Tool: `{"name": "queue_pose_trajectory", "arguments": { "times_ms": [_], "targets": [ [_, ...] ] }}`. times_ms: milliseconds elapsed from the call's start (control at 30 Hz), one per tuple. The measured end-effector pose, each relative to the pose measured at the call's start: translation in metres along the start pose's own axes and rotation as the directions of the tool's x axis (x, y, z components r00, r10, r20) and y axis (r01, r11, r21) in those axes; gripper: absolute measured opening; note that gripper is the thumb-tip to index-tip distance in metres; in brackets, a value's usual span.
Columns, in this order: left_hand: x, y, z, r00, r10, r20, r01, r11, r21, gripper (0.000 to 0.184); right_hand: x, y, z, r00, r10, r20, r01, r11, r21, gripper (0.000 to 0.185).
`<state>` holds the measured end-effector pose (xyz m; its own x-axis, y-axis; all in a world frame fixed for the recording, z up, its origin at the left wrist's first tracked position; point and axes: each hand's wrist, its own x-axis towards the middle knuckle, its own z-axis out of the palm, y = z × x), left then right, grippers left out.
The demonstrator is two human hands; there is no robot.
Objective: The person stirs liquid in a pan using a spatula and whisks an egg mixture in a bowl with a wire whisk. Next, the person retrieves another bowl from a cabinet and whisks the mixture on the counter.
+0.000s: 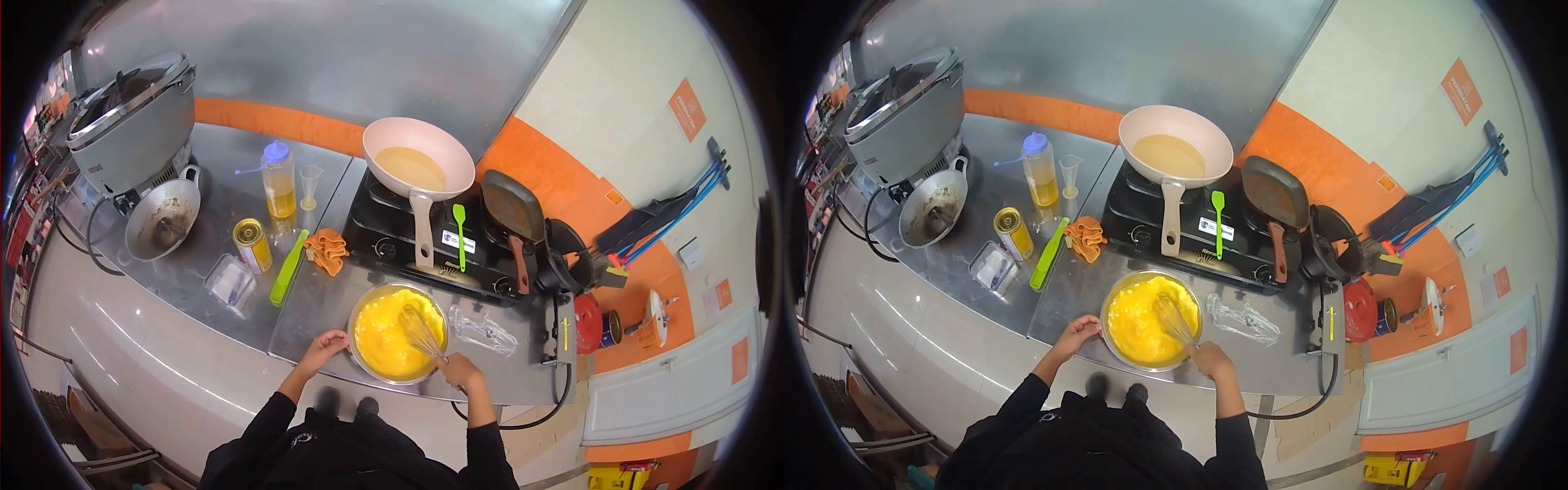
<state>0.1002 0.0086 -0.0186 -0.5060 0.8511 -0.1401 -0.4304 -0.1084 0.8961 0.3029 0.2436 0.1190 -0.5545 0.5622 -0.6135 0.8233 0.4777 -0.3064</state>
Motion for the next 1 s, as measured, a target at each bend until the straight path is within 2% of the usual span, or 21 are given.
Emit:
{"name": "queue_pose_trajectory", "arguments": {
  "times_ms": [33, 133, 267, 433, 533, 633, 733, 833, 933, 1000],
  "targets": [
    [0.003, 0.002, -0.002, 1.0, 0.004, -0.005, -0.004, 1.0, 0.009, 0.013, 0.0, -0.009, -0.004, 0.997, 0.034, 0.064, -0.034, 0.999, -0.001, 0.063],
    [0.003, 0.003, 0.0, 0.999, 0.034, 0.0, -0.034, 0.999, 0.009, 0.013, -0.005, -0.007, -0.022, 0.983, -0.182, -0.002, 0.177, 0.957, -0.23, 0.063],
    [0.0, 0.006, 0.001, 1.0, 0.011, -0.01, -0.011, 1.0, 0.006, 0.013, -0.044, -0.041, -0.059, 0.954, -0.281, -0.108, 0.207, 0.874, -0.44, 0.056],
    [0.004, 0.018, 0.007, 0.992, 0.12, -0.045, -0.114, 0.987, 0.111, 0.017, -0.079, -0.078, -0.09, 0.893, -0.382, -0.236, 0.172, 0.777, -0.606, 0.047],
    [0.014, 0.021, 0.013, 0.972, 0.109, -0.208, -0.068, 0.978, 0.198, 0.02, -0.054, -0.078, -0.085, 0.778, -0.568, -0.27, 0.245, 0.669, -0.702, 0.038],
    [0.023, 0.029, 0.025, 0.954, 0.122, -0.272, -0.014, 0.93, 0.368, 0.022, -0.011, -0.071, -0.07, 0.708, -0.648, -0.281, 0.261, 0.609, -0.748, 0.024],
    [0.027, 0.021, 0.03, 0.943, 0.185, -0.277, -0.066, 0.919, 0.389, 0.023, 0.011, -0.062, -0.065, 0.74, -0.604, -0.297, 0.171, 0.596, -0.785, 0.014],
    [0.027, 0.017, 0.033, 0.943, 0.171, -0.285, -0.09, 0.957, 0.276, 0.022, 0.009, -0.051, -0.071, 0.795, -0.529, -0.297, 0.066, 0.562, -0.824, 0.01],
    [0.029, 0.015, 0.03, 0.955, 0.108, -0.275, -0.057, 0.981, 0.186, 0.023, -0.005, -0.043, -0.072, 0.888, -0.415, -0.199, 0.053, 0.521, -0.852, 0.011],
    [0.03, 0.015, 0.029, 0.96, 0.103, -0.261, -0.062, 0.985, 0.162, 0.022, -0.017, -0.04, -0.071, 0.927, -0.346, -0.147, 0.071, 0.546, -0.835, 0.013]
  ]
}}
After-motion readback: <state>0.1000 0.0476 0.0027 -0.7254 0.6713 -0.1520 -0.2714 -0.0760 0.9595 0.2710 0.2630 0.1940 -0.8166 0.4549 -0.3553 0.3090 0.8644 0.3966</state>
